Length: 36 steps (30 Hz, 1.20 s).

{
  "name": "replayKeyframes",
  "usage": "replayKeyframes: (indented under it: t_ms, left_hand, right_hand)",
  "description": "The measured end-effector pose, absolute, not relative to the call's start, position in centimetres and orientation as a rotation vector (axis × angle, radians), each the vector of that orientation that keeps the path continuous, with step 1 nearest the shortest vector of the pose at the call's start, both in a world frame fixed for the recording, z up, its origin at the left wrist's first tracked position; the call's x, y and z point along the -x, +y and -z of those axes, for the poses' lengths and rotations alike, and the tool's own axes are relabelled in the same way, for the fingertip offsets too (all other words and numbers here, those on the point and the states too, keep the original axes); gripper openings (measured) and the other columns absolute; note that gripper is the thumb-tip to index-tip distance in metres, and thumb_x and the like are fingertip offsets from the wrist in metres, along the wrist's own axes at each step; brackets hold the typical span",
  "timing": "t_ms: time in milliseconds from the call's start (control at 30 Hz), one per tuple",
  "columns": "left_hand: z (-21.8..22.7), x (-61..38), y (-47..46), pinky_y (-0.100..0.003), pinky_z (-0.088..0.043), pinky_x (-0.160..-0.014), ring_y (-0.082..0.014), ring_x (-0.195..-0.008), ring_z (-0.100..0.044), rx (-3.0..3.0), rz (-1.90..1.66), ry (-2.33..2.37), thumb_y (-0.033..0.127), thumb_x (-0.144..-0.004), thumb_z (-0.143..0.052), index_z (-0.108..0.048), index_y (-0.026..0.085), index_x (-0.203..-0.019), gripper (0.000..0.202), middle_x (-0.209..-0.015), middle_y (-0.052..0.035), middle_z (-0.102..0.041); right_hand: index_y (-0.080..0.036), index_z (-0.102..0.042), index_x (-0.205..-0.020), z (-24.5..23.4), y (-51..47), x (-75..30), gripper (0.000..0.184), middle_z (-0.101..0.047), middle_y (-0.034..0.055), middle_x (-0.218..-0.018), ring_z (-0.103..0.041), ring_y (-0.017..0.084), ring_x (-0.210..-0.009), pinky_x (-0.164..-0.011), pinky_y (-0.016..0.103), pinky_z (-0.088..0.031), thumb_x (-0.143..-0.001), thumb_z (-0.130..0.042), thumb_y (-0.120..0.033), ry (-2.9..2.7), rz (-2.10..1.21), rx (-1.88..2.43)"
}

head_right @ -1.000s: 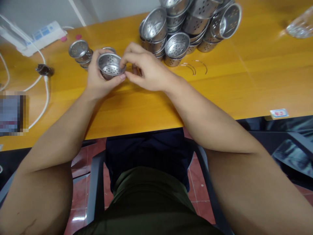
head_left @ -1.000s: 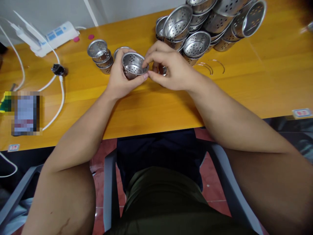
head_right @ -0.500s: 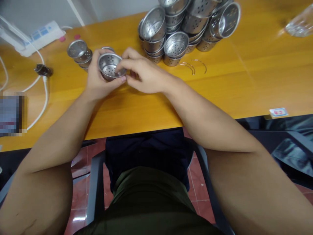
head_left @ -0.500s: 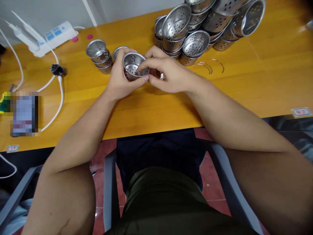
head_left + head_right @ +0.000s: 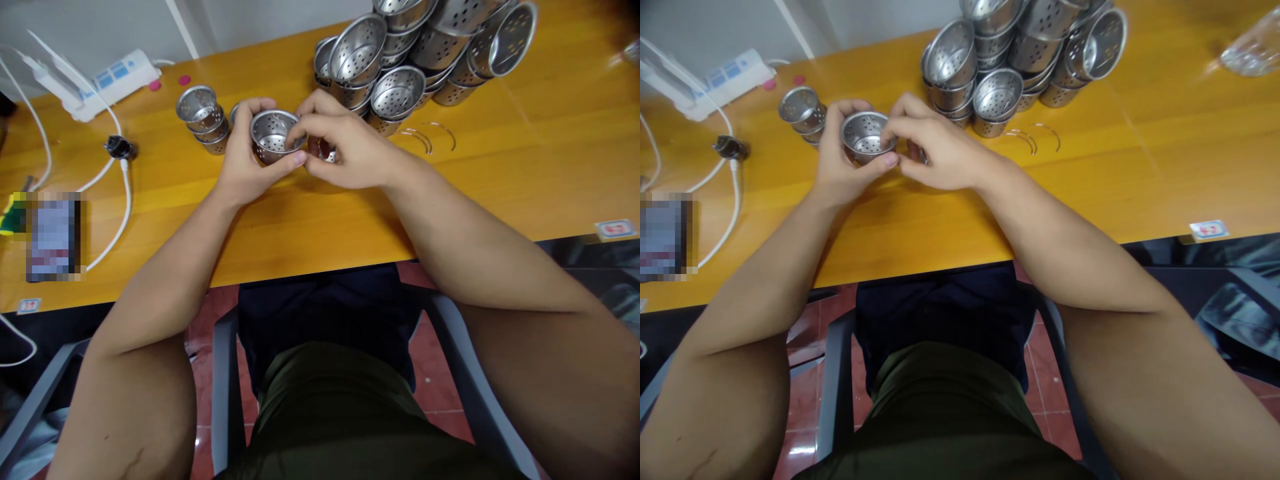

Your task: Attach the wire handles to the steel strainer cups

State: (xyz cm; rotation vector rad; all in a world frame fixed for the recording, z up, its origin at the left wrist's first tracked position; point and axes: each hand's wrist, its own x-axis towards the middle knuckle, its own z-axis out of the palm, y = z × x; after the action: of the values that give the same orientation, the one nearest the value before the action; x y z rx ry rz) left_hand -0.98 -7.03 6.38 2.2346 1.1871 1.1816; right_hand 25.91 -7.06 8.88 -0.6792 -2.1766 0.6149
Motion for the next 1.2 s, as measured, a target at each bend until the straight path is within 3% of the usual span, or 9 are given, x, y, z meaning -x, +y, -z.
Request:
replayKeyframes:
  t_ms: [233,400,533,600,667,767,833,967,1200]
  left_hand:
    - [-4.9,2.8,0.7,-0.059,-0.057,-0.120,-0.0406,-0.138,-0.067,-2.363,-1.803,0.654,0.124,-0.084,-0.080,-0.053,0.045,-0.169,0.120,-0.159,-0.0073,-0.069]
    - [-5.5,4.0,10.0,-0.058,-0.054,-0.100,-0.0371,-0.118,-0.057,-2.452,-2.311,0.337,0.135,-0.085,-0.011,-0.063,0.030,-0.163,0.140,-0.140,-0.0082,-0.064]
    - [-5.9,3.8,12.6,-0.058,-0.049,-0.084,-0.0346,-0.107,-0.049,-2.279,-1.993,0.843,0.131,-0.062,-0.071,-0.047,0.039,-0.152,0.131,-0.128,-0.0044,-0.059]
    - [-6.5,2.3,12.7,-0.054,-0.046,-0.081,-0.0286,-0.102,-0.048,-2.316,-1.695,1.013,0.107,-0.069,-0.107,-0.041,0.041,-0.151,0.124,-0.123,0.0011,-0.060]
    - [-7.6,0.1,12.3,-0.052,-0.047,-0.089,-0.0222,-0.099,-0.050,-2.366,-1.394,1.374,0.048,-0.096,-0.126,-0.045,0.039,-0.148,0.097,-0.117,0.0075,-0.062]
    - [-9.4,-3.0,10.8,-0.050,-0.048,-0.103,-0.0214,-0.096,-0.043,-2.136,-1.058,2.135,-0.030,-0.053,-0.123,-0.050,0.030,-0.133,0.124,-0.116,0.0076,-0.064]
    - [-10.3,-3.8,9.5,-0.053,-0.050,-0.117,-0.0259,-0.110,-0.052,-2.242,-0.941,1.917,-0.016,-0.064,-0.131,-0.055,0.027,-0.135,0.113,-0.132,0.0005,-0.072]
    - [-11.2,-3.3,7.3,-0.054,-0.045,-0.141,-0.0308,-0.148,-0.055,-2.396,-0.901,1.502,0.061,-0.105,-0.123,-0.056,0.028,-0.149,0.087,-0.157,-0.0004,-0.076]
    - [-11.8,-3.5,5.6,-0.057,-0.040,-0.152,-0.0311,-0.167,-0.050,-2.423,-0.812,1.260,0.078,-0.114,-0.109,-0.057,0.026,-0.161,0.087,-0.172,-0.0024,-0.073]
  right_hand:
    - [-0.041,-0.082,-0.144,-9.1,-7.2,-25.8,0.034,-0.082,0.0063,-0.142,-0.079,0.031,-0.097,-0.089,0.049,-0.074,-0.113,-0.087,-0.056,-1.859,-0.401,0.794]
    - [-0.050,-0.079,-0.124,-10.0,-7.5,-26.0,0.019,-0.086,0.0023,-0.132,-0.080,0.040,-0.107,-0.097,0.059,-0.072,-0.124,-0.060,-0.047,-1.647,-0.235,0.888]
    - [-0.042,-0.077,-0.116,-9.5,-6.9,-25.5,0.011,-0.085,0.0043,-0.116,-0.071,0.035,-0.089,-0.081,0.053,-0.060,-0.120,-0.067,-0.041,-1.602,-0.235,0.737]
    - [-0.036,-0.076,-0.116,-9.1,-6.5,-25.2,0.009,-0.082,0.0051,-0.111,-0.067,0.031,-0.085,-0.079,0.048,-0.056,-0.118,-0.067,-0.035,-1.600,-0.241,0.707]
    - [-0.032,-0.075,-0.119,-8.8,-6.2,-25.0,0.013,-0.080,0.0065,-0.109,-0.066,0.029,-0.086,-0.081,0.045,-0.055,-0.118,-0.062,-0.029,-1.614,-0.259,0.702]
    - [-0.030,-0.074,-0.118,-8.8,-6.1,-25.1,0.018,-0.077,0.0069,-0.103,-0.064,0.029,-0.082,-0.079,0.046,-0.051,-0.117,-0.057,-0.027,-1.592,-0.265,0.671]
    - [-0.032,-0.074,-0.117,-9.0,-6.3,-25.3,0.012,-0.076,0.0059,-0.102,-0.064,0.030,-0.082,-0.079,0.047,-0.052,-0.118,-0.062,-0.032,-1.611,-0.293,0.683]
    - [-0.036,-0.072,-0.115,-9.7,-6.8,-25.9,0.005,-0.075,0.0041,-0.100,-0.064,0.033,-0.085,-0.083,0.049,-0.056,-0.117,-0.071,-0.041,-1.658,-0.345,0.812]
    - [-0.034,-0.070,-0.111,-9.2,-5.3,-25.9,0.011,-0.064,0.0000,-0.086,-0.061,0.028,-0.072,-0.072,0.045,-0.042,-0.121,-0.069,-0.037,-1.551,-0.355,0.623]
